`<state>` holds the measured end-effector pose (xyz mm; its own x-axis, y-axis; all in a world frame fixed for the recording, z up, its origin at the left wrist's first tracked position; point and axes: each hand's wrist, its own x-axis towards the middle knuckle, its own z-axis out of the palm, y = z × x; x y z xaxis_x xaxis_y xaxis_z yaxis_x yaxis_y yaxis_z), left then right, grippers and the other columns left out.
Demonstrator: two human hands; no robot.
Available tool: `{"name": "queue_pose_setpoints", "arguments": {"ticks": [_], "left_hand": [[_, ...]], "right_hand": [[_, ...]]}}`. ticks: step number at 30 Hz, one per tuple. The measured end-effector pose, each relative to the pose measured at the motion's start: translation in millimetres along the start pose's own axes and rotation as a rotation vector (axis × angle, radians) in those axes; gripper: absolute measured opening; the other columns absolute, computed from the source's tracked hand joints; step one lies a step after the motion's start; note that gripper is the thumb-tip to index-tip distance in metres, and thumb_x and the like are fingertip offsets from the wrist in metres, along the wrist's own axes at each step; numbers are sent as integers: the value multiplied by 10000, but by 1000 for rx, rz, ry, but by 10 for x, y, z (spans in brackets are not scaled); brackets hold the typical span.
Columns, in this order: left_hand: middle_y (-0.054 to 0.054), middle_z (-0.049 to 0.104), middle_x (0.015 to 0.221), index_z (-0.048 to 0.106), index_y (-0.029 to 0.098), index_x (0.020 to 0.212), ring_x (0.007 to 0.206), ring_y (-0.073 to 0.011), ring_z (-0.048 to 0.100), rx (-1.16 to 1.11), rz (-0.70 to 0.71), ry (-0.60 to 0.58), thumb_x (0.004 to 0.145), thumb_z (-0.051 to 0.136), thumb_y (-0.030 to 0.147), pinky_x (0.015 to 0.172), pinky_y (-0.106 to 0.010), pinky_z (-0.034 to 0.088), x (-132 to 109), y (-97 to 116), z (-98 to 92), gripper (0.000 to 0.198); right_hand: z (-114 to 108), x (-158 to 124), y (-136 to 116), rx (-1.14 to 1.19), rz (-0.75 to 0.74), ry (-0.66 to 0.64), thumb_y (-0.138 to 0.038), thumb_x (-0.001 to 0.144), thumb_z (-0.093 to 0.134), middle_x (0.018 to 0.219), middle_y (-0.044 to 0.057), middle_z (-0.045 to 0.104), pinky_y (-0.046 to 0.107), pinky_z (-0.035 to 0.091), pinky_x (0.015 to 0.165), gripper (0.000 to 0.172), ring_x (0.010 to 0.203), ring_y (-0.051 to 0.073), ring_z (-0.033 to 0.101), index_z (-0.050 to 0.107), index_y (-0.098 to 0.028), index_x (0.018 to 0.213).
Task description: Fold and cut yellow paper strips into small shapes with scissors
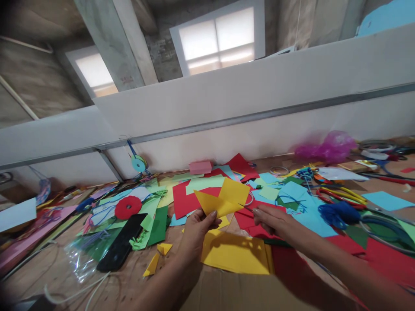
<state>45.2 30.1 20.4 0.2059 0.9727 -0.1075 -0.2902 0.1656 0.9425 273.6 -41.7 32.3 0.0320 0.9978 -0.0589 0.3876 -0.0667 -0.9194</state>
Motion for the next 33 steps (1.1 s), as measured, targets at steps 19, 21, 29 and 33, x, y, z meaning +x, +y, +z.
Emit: {"name": "queue_pose_setpoints", "arguments": {"ticks": [19, 21, 29, 33], "left_hand": [[-87, 726, 792, 719, 113, 877, 593, -160, 660, -3, -12, -22, 512, 877, 333, 645, -280, 521, -51, 5, 49, 455], [-89, 729, 810, 721, 110, 893, 602, -158, 664, -5, -19, -25, 526, 872, 329, 654, -277, 524, -54, 5, 47, 453], [-90, 738, 840, 723, 111, 887, 591, -148, 660, -41, -19, -31, 511, 886, 319, 665, -278, 532, -43, -13, 42, 460], [-95, 740, 836, 727, 112, 891, 596, -151, 660, -39, -14, -29, 522, 882, 315, 663, -280, 530, -35, -20, 41, 449]], "right_hand": [[4, -25, -68, 103, 4, -94, -611, 911, 454, 623, -51, 328, 264, 226, 538, 428, 574, 134, 281, 608, -219, 834], [3, -31, -74, 106, 16, -92, -604, 915, 456, 641, -47, 343, 267, 224, 549, 418, 589, 137, 284, 605, -220, 840], [2, -20, -39, 120, 14, -100, -621, 902, 466, 649, -48, 336, 273, 214, 561, 430, 596, 142, 276, 610, -218, 859], [13, 0, 9, 163, 34, -91, -626, 895, 480, 629, -58, 312, 272, 180, 548, 438, 575, 134, 248, 612, -210, 860]]}}
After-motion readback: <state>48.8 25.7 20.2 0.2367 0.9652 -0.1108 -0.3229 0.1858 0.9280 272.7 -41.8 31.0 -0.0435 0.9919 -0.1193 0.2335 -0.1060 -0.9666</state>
